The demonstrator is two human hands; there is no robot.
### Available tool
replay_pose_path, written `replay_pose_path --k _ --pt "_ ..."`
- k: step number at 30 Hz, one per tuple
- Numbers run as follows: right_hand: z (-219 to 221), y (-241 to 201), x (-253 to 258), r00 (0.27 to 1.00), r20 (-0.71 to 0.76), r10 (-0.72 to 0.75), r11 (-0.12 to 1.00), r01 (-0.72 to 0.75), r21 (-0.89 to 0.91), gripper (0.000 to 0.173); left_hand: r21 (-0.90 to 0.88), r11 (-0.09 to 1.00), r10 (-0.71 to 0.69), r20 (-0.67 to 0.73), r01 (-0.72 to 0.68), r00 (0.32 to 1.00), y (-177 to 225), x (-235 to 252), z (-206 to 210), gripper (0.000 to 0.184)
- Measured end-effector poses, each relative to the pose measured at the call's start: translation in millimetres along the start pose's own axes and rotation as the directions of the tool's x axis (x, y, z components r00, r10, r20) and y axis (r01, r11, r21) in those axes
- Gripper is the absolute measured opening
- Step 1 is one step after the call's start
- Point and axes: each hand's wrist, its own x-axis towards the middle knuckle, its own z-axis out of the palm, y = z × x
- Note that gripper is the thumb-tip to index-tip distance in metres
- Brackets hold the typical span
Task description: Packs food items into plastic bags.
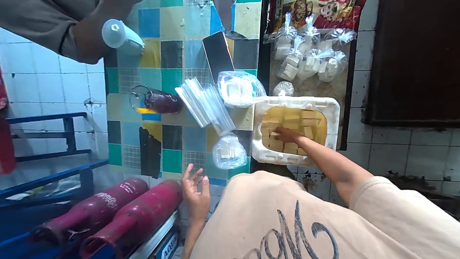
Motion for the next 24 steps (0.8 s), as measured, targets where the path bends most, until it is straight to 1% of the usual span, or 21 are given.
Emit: replay_pose_path --k 4,6,8,10,13,15,17,19,21,24 --pt "1 -2 1 1.000 0.020 0.021 1.000 -0.021 -0.017 0.044 -0.026 1.000 -0.006 0.007 0.007 1.000 0 -1 0 0.060" --pt "2 -2 4 0.999 0.019 0.045 0.998 -0.044 -0.035 0.055 -0.031 0.999 0.015 0.024 -0.014 1.000 -1 -1 0 0.058" --pt "4 -4 8 0.998 0.010 0.070 0.994 -0.069 -0.085 0.060 -0.032 0.995 0.097 0.065 -0.095 0.993 1 0 1 0.047" --pt "3 -11 8 0.995 0.002 0.097 0.986 -0.096 -0.140 0.059 -0.013 0.984 0.180 0.132 -0.180 0.975 9 3 4 0.033" --pt "2 -22 7 0.995 0.021 0.098 0.970 -0.091 -0.227 0.057 0.043 0.963 0.253 0.193 -0.266 0.948 18 10 15 0.026" --pt "1 -26 9 0.995 0.057 0.085 0.956 -0.065 -0.285 0.053 0.087 0.966 0.221 0.218 -0.245 0.950 21 15 24 0.026" --pt "-1 -30 9 0.993 0.091 0.081 0.952 -0.050 -0.302 0.049 0.175 0.969 0.127 0.256 -0.175 0.958 27 22 29 0.028" --pt "-2 -34 6 0.989 0.106 0.101 0.950 -0.064 -0.304 0.046 0.283 0.951 0.036 0.302 -0.126 0.953 34 29 32 0.029" --pt "-1 -35 4 0.987 0.100 0.128 0.946 -0.091 -0.312 0.046 0.343 0.929 0.019 0.326 -0.137 0.945 35 36 35 0.027" --pt "1 -32 3 0.985 0.074 0.157 0.932 -0.123 -0.341 0.051 0.376 0.911 0.033 0.341 -0.168 0.940 33 46 40 0.022"
